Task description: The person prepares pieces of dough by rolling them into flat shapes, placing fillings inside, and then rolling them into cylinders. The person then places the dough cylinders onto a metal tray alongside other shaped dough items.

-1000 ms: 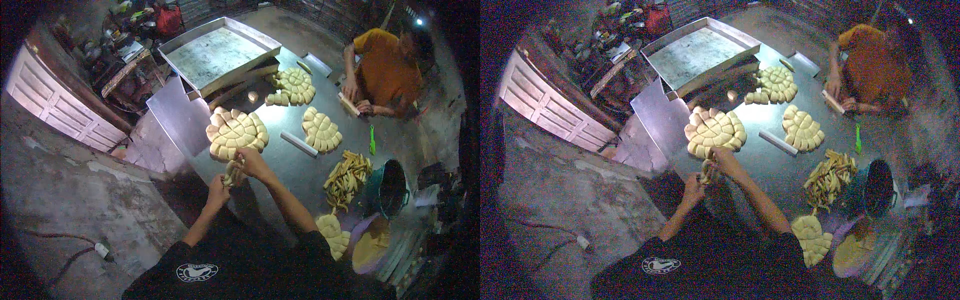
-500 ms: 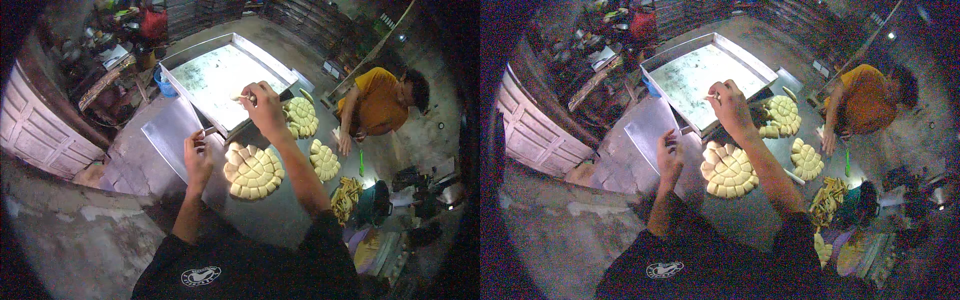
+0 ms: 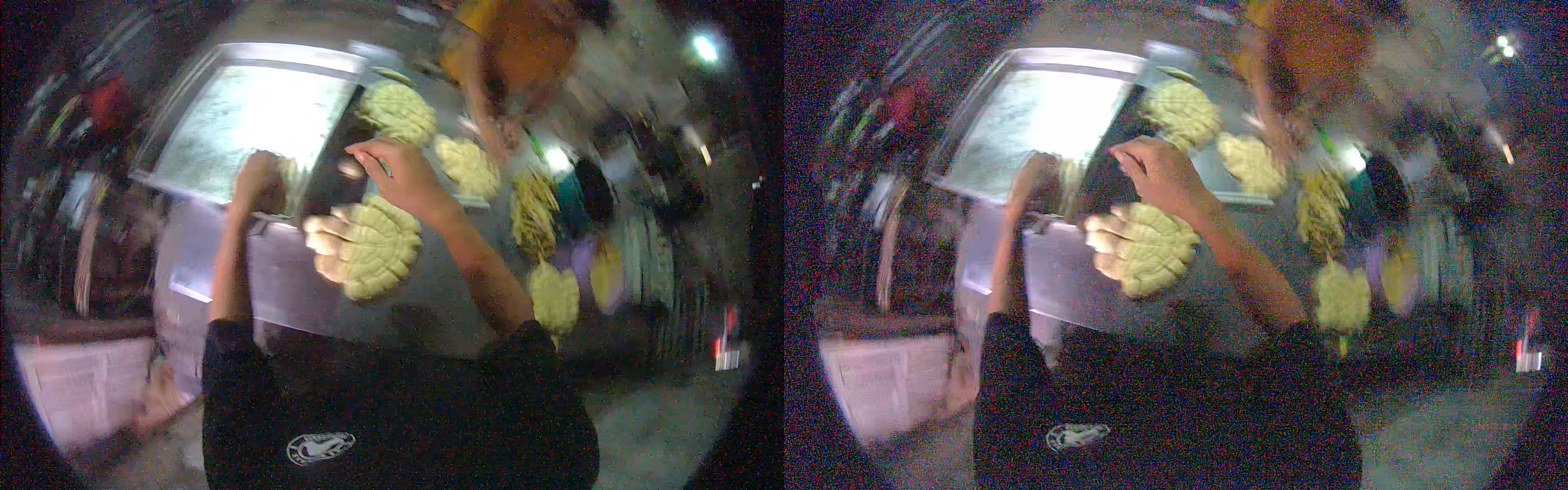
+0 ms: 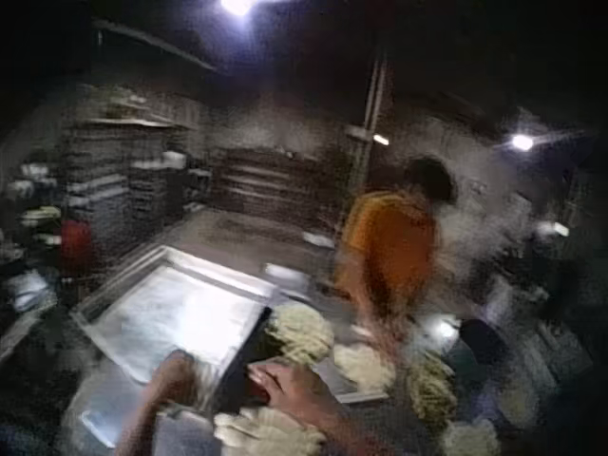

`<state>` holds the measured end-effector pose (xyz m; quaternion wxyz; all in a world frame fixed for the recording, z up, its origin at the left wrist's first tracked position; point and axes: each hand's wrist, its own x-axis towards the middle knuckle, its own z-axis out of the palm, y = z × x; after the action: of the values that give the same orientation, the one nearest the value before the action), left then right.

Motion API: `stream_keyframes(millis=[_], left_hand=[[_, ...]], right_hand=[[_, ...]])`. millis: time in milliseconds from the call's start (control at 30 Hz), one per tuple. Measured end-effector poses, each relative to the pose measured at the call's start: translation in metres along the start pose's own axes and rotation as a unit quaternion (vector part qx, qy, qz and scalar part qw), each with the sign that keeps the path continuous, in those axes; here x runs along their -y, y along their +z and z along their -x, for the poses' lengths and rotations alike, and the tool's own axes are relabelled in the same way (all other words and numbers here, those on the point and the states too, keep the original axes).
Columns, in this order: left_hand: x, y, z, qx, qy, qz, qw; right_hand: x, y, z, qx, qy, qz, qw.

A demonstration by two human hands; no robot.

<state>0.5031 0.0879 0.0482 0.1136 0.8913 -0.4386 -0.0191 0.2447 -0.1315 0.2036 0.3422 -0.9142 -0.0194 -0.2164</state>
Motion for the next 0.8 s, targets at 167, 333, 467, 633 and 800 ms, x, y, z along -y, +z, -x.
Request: stream_keyframes(millis=[167,333,467,633,800], left_hand=[[-0.07,-0.022,-0.007,-0.194,0.042,0.063,0.978],[-0.21,-0.098,0.0,-0.379,0.009,0.243,0.893],[-0.282,-0.099,0.007,-0.337,0.1,0.41,0.842],[-0.335,-0.066,0.014,-0.216,0.107,0.437,0.866],[-0.352,0.001,0.054,-0.225,0.118,0.367,0.895]], right_hand=[[-0.067,-0.11,0.235,-0.055,0.327,-0.032,0.943],[-0.05,-0.05,0.459,-0.017,0.462,0.238,0.854],[-0.032,0.006,0.462,0.01,0.514,0.351,0.783],[-0.038,0.01,0.444,-0.005,0.506,0.256,0.824],[-0.097,-0.047,0.452,-0.171,0.39,-0.014,0.905]])
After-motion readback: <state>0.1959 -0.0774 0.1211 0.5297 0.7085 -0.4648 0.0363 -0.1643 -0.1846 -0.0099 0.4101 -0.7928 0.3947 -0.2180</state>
